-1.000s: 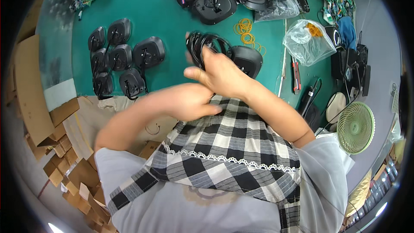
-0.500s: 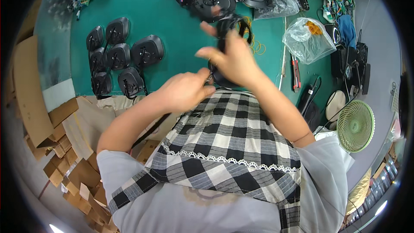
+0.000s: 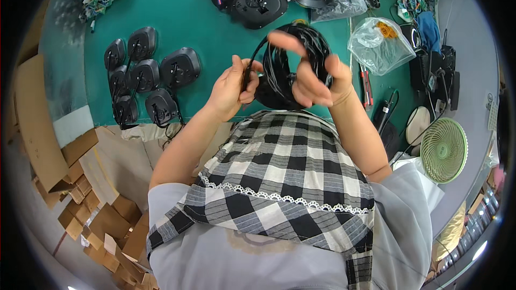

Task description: The person bundles wire harnesses attached to plastic components by hand, securing them with rubber bands on a factory workbench.

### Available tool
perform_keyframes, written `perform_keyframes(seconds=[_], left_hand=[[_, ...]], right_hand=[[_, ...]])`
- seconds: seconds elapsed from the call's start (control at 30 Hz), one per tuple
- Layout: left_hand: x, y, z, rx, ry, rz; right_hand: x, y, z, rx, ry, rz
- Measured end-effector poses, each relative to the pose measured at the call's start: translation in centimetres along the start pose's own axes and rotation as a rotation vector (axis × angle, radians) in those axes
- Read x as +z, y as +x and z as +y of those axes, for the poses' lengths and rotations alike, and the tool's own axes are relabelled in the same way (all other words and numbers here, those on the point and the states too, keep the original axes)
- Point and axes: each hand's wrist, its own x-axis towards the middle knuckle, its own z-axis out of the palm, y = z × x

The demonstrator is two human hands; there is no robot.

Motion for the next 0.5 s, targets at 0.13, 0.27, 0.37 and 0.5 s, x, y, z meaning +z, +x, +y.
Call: perform_keyframes(seconds=[0.13,0.27,0.37,0.5], left_hand=[[0.7,-1.9,-0.8,0.227,1.008,-0.004],[5.1,-5.4,2.9,0.222,1.731,-0.226],[4.8,-5.9,8.2,0.521,1.791,-0.124],[3.9,-3.6,8.5,0.635,1.954,-0.189]], right_hand=[[1.0,1.1,-0.2,-0.222,-0.179,0.465],[1.0,2.3,2.9,0.183,-1.432,0.41],[-1.1,0.1,3.4,0.368,-1.147,0.269],[-0.8,-0.8,2.5,0.485,-0.31,0.193]])
